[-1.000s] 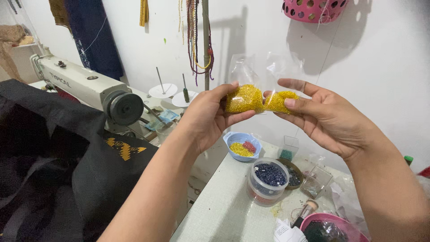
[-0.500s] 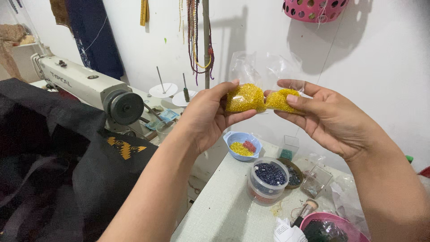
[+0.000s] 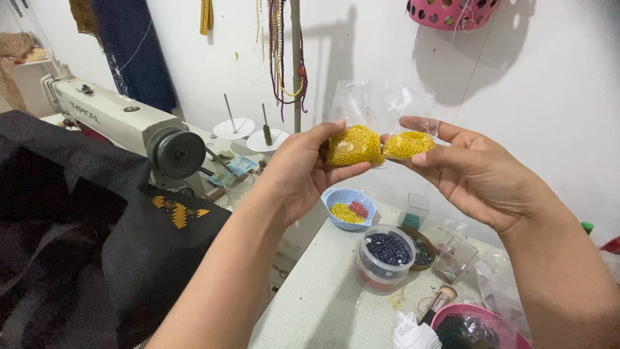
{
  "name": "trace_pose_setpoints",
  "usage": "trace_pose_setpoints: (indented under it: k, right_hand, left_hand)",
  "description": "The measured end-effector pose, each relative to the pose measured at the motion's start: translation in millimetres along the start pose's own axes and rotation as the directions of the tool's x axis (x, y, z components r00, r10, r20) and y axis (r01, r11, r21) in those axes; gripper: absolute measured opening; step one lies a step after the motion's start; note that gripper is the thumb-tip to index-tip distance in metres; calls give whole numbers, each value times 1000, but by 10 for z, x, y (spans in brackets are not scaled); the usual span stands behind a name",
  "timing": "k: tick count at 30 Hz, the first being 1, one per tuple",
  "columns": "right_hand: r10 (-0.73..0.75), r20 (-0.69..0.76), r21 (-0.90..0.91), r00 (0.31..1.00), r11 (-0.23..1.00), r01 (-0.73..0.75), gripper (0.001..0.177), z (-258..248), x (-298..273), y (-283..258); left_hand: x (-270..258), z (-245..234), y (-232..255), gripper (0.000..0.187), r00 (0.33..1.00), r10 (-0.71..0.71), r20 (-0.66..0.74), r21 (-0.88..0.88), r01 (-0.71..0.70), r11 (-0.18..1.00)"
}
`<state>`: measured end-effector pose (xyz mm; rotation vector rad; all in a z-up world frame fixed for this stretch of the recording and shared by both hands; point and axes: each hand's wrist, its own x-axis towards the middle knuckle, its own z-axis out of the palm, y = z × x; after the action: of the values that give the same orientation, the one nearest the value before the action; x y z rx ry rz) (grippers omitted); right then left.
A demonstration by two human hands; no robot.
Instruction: The person handles small containers and plastic bags of beads on a worktable, closing a container lid and arranging items, then places the bead containers, plastic bags of beads, and a wallet into a black tote bag. They adjust the bag's contents, lift it by the handles, and hang it on a wall hook.
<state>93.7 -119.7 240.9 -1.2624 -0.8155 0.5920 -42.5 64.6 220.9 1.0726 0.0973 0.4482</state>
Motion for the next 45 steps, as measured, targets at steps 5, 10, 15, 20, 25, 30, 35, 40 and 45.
trace_pose_setpoints:
  k: [5, 10, 15, 20, 25, 30, 35, 40, 45]
  right_hand:
    - [18, -41, 0, 999, 1000, -18, 62, 9, 8, 36]
    - [29, -12, 51, 1000, 998, -29, 62, -3, -20, 58]
    - [49, -43, 18, 998, 999, -48, 61, -6, -28, 67]
    - [56, -28, 21, 998, 998, -55, 61, -1, -51, 76]
    - [60, -37, 47, 997, 997, -59, 60, 20, -61, 89]
    - [66, -50, 30, 997, 997, -64, 58, 35, -51, 96]
    - [74, -39, 24, 996, 997, -73, 56, 26, -43, 105]
    - [59, -2, 33, 998, 998, -59, 52, 12, -29, 126]
    - [74, -12, 25, 997, 997, -73, 50, -11, -14, 148]
  left_hand:
    - [23, -49, -45, 36, 996, 27, 90, 12, -28, 1000]
    - [30, -90, -96, 33, 994, 27, 104, 107, -39, 993]
    - [40, -100, -112, 32, 994, -9, 109, 68, 1, 998]
    - [36, -99, -114, 32, 994, -12, 109, 78, 4, 997]
    - [29, -80, -123, 32, 998, -6, 61, 103, 0, 995]
    - [30, -91, -133, 29, 997, -7, 77, 94, 0, 996]
    - [63, -98, -146, 28, 998, -33, 61, 86, 28, 996]
    - [61, -115, -150, 29, 997, -27, 70, 86, 20, 996]
    - [60, -118, -145, 26, 997, -33, 71, 76, 28, 997]
